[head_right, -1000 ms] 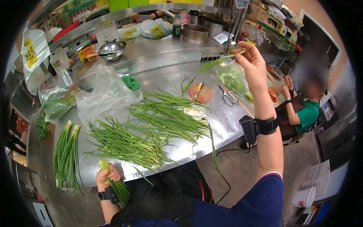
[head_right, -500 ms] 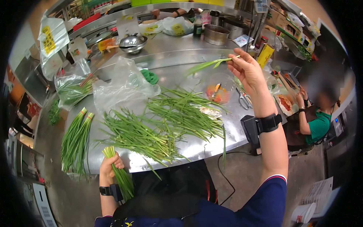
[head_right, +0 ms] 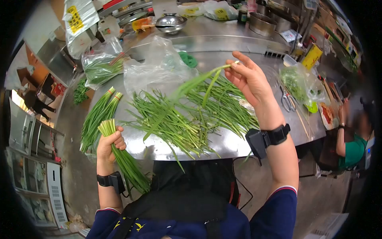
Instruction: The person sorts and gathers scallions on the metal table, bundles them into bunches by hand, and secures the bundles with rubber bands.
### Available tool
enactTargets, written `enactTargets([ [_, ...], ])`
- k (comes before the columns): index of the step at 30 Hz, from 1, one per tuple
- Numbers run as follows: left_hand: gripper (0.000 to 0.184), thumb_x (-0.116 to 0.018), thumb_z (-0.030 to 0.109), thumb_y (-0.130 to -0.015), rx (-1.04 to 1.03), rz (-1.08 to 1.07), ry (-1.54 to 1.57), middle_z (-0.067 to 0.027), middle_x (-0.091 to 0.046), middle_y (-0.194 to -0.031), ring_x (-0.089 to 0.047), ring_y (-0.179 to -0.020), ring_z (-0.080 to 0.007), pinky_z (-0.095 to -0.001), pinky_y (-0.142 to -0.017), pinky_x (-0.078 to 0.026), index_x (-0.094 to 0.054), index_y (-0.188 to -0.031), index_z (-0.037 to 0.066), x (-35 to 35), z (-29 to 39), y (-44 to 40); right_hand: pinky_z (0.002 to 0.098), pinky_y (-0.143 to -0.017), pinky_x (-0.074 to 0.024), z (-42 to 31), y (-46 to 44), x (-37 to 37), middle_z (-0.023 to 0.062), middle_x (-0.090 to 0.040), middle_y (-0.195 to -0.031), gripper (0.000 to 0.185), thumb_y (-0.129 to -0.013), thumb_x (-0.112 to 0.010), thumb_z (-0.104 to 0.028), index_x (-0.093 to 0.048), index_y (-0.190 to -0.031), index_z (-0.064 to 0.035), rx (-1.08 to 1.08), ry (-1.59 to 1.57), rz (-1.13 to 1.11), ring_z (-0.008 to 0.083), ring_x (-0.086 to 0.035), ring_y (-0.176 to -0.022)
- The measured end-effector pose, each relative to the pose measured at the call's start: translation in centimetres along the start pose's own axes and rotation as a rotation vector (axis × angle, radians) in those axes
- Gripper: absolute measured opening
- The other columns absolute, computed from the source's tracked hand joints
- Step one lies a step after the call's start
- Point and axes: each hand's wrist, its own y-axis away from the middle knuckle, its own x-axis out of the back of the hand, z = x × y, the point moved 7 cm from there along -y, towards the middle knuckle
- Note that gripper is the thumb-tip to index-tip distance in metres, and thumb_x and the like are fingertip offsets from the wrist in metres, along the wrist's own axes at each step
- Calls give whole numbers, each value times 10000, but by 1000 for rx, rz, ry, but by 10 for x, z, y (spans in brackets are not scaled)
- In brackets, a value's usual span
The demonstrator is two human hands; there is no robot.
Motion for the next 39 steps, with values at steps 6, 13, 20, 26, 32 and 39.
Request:
enactTargets([
  [6,179,-613,124,-812,106,23,-52,14,-370,-552,-352,-460,-93,-247,-442,-317,-526,-918,8,8,-29,-8,279,-791,-504,-23,5,61,140,-560,-1037,406,-824,-601,-55,-401,-1166,33,204,-5,200,204,-594,-890],
  [13,170,-620,125,-801,234,121,-175,4,-375,-544,-368,-454,-106,-260,-442,-345,-521,-885,16,31,-98,-41,283,-808,-482,21,33,215,175,-561,-1096,417,-844,-583,-132,-426,-1188,44,204,926,509,218,-595,-938],
  [20,178,-590,131,-817,364,111,-75,-1,-371,-532,-367,-445,-111,-270,-445,-343,-508,-886,-11,38,-116,-42,344,-709,-490,29,41,202,156,-653,-858,181,-796,-576,-127,-631,-919,-7,140,1400,353,262,-635,-822],
  [26,215,-613,177,-810,436,107,-131,14,-359,-539,-352,-445,-99,-264,-444,-325,-495,-880,11,41,-118,-45,428,-718,-464,76,-1,201,159,-625,-837,245,-726,-606,-169,-598,-943,-55,-176,1907,85,339,-594,-819],
  [32,174,-587,158,-819,419,143,-68,14,-345,-529,-343,-439,-101,-259,-434,-317,-491,-844,16,44,-119,-47,374,-712,-472,78,-11,231,153,-633,-892,285,-804,-573,-219,-592,-1031,-47,-294,1617,54,284,-609,-817],
  [39,180,-594,171,-821,469,123,-38,20,-338,-526,-341,-441,-97,-260,-441,-312,-486,-833,27,38,-118,-50,210,-602,-449,58,-19,235,21,-611,-901,393,-928,-443,-327,-513,-1199,-51,-382,697,155,75,-545,-686],
])
